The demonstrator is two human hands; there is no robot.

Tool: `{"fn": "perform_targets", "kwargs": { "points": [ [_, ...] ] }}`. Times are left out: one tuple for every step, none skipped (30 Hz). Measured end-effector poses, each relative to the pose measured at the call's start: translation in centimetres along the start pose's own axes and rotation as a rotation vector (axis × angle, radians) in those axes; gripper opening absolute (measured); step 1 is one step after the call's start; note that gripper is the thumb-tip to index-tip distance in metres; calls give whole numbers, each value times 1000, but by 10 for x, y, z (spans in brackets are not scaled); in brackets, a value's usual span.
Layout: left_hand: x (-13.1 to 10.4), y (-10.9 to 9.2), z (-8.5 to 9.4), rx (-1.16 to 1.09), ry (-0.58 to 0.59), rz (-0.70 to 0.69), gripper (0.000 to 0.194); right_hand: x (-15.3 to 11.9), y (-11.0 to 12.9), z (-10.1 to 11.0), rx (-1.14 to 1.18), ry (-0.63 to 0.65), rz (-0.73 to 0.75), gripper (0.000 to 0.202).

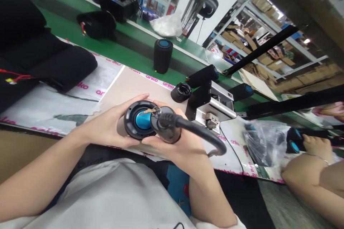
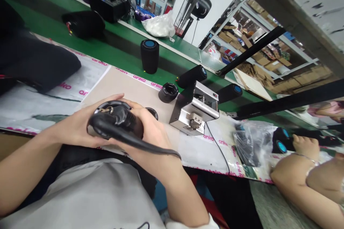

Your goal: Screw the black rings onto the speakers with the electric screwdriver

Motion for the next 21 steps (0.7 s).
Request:
{"fn": "perform_targets", "kwargs": {
  "points": [
    [-2, 4, -1, 15, 5, 49, 129, -1, 1, 0, 14, 1, 25, 68],
    [-3, 6, -2, 16, 14, 93, 132, -1, 1, 1, 27, 0, 43, 71],
    [-4, 8, -3, 6, 25, 126, 132, -2, 1, 1, 34, -2, 53, 74],
    [-4, 7, -4, -11, 37, 145, 131, -2, 0, 2, 34, -6, 55, 75],
    [-4, 6, -4, -27, 43, 151, 129, -2, -1, 2, 27, -8, 46, 75],
    [-4, 5, -5, -37, 45, 150, 126, -1, -2, 2, 15, -5, 29, 75],
    [-3, 3, -5, -42, 39, 143, 123, -1, -4, 2, 4, -4, 9, 75],
    [-3, 2, -5, -48, 25, 129, 120, 0, -5, 3, -8, -5, -15, 76],
    [-3, 2, -6, -55, 8, 111, 118, 0, -7, 3, -23, -8, -37, 77],
    [-3, 1, -6, -65, -10, 94, 115, 0, -7, 4, -45, -13, -53, 79],
    [-3, 1, -6, -74, -23, 75, 114, 0, -7, 5, -66, -21, -60, 80],
    [-3, 2, -7, -81, -33, 55, 112, 0, -7, 5, -84, -34, -60, 81],
    [-3, 2, -7, -87, -39, 37, 112, -1, -6, 6, -96, -52, -59, 82],
    [-3, 2, -8, -91, -42, 21, 111, -1, -4, 6, -101, -70, -61, 81],
    [-3, 1, -8, -91, -46, 8, 110, -2, -2, 6, -96, -85, -65, 80],
    [-3, 1, -9, -89, -47, 2, 110, -2, 0, 5, -84, -94, -69, 77],
    [-3, 1, -9, -87, -45, -1, 110, -3, 2, 4, -74, -101, -67, 73],
    [-4, 1, -10, -87, -42, 0, 111, -3, 4, 3, -71, -107, -58, 69],
    [-4, 1, -10, -90, -40, 1, 112, -4, 7, 3, -78, -111, -42, 65],
    [-4, 1, -11, -96, -40, 3, 113, -4, 9, 2, -97, -117, -25, 62],
    [-4, 1, -11, -107, -44, 4, 113, -4, 9, 2, -125, -124, -17, 63]
  ]
}}
Point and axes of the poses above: each hand's wrist, its own x-axis towards the middle knuckle, its own z-axis out of the back of the hand, y = z × x, the point moved 4 cm from there along x, towards the middle knuckle, and after that the axes turned 12 degrees about -y, right-handed, at the moved point
